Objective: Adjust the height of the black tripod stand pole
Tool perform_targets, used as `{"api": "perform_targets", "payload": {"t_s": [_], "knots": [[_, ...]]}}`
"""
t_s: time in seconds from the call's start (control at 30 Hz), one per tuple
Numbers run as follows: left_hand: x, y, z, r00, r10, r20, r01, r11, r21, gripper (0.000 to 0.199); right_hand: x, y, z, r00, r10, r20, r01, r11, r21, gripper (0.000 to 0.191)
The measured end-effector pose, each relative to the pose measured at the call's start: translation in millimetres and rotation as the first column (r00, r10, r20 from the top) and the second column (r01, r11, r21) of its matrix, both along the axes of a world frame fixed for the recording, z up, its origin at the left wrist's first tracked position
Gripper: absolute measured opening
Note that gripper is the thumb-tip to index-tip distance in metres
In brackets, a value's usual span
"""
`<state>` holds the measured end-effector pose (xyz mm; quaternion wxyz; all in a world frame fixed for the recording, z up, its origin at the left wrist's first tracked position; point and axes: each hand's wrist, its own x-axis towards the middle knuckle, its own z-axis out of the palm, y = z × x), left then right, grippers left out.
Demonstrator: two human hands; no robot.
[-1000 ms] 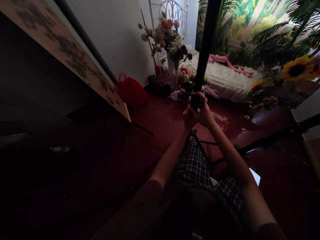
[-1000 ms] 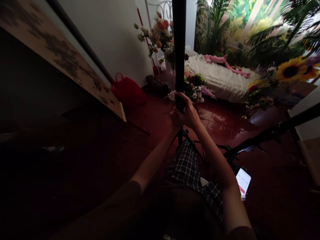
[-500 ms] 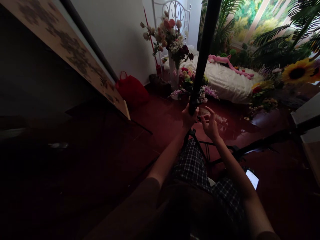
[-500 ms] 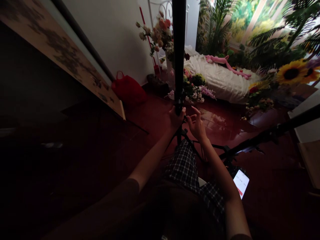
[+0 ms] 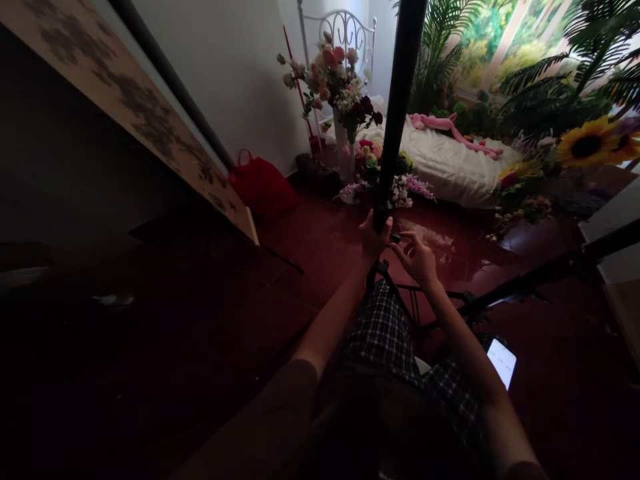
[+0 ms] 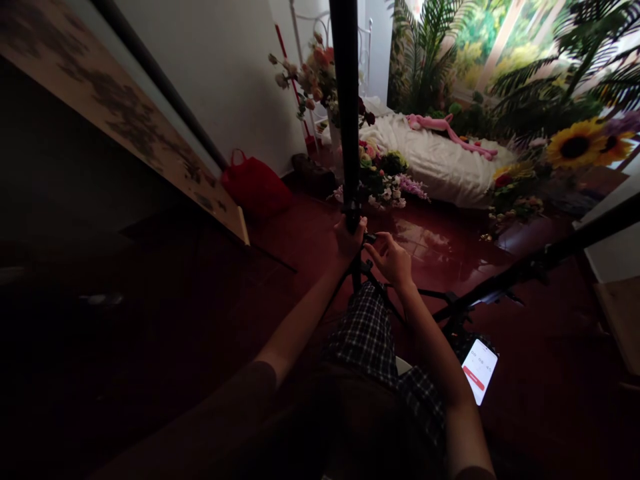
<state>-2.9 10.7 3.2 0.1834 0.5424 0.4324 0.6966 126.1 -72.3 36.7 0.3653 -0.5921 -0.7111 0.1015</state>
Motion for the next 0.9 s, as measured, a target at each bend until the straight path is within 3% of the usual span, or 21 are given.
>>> {"api": "perform_targets", "payload": {"t_s": [0.13, 0.3, 0.47, 0.6, 0.73, 0.8, 0.9], "knots": [[0, 0, -0.3, 1.0, -0.013, 0.002, 0.013, 1.0, -0.012, 0.025, -4, 7, -0.1, 0.998, -0.014, 0.054, 0.012, 0.999, 0.051, 0.044], [-1, -1, 2.4, 1.0, -0.008, -0.006, 0.008, 1.0, -0.007, 0.025, -12, 19, 0.3, 0.985, -0.018, -0.17, 0.009, 0.998, -0.055, 0.062], [-1, -3, -0.7, 1.0, -0.025, -0.005, 0.024, 0.999, -0.027, 0.027, -5, 13, -4.2, 0.864, 0.073, -0.498, -0.207, 0.953, -0.221, 0.065], [0, 1, -3.7, 1.0, -0.028, 0.008, 0.028, 0.999, -0.028, 0.027, 29, -15, -5.6, 0.785, 0.098, -0.612, -0.318, 0.911, -0.262, 0.061], [3, 5, -3.4, 1.0, -0.012, 0.015, 0.012, 1.0, -0.024, 0.027, 85, -53, 1.3, 0.713, -0.069, -0.698, -0.096, 0.976, -0.195, 0.051], [5, 4, -6.9, 0.999, 0.032, 0.031, -0.031, 0.999, -0.043, 0.029, 112, -73, 2.6, 0.609, -0.166, -0.776, 0.108, 0.986, -0.126, 0.047], [9, -5, -24.2, 0.994, 0.091, 0.062, -0.084, 0.991, -0.108, 0.041, 145, -100, -4.5, 0.399, -0.251, -0.882, 0.364, 0.926, -0.099, 0.039]]}}
